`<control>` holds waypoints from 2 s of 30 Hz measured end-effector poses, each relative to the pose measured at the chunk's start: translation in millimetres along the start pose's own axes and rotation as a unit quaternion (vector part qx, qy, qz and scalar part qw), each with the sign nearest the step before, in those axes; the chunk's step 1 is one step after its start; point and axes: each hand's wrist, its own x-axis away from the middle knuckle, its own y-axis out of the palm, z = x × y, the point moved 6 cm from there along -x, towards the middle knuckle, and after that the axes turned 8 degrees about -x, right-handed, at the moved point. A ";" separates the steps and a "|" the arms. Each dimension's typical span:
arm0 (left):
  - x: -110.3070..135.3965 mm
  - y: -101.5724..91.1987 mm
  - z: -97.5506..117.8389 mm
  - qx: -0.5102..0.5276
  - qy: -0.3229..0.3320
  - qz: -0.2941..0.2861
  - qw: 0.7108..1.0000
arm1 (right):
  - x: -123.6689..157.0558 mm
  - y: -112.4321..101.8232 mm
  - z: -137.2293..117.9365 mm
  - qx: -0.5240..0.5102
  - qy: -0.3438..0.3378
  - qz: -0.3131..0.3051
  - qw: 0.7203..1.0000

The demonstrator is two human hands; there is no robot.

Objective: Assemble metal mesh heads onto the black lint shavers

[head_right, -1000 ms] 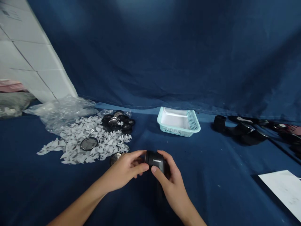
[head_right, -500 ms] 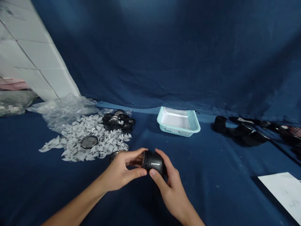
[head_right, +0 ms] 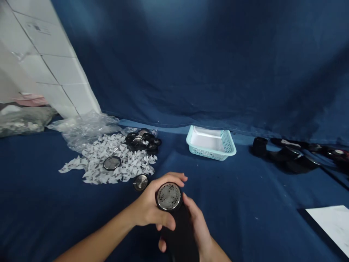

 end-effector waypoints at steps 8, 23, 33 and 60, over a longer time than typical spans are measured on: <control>-0.1 -0.1 -4.7 0.060 -0.068 -0.064 0.994 | -5.6 -2.6 -21.3 0.197 -0.189 0.037 0.961; 0.3 1.6 2.9 0.064 0.031 -0.152 0.986 | -2.1 -25.8 -5.4 0.049 -0.069 0.018 0.996; 5.8 1.2 -4.6 0.081 -0.060 -0.079 0.992 | -8.5 -30.0 14.1 -0.041 0.056 -0.042 0.997; 12.3 19.6 -50.4 0.317 -0.271 -0.043 0.908 | 80.0 7.7 -103.4 0.494 -0.603 0.213 0.589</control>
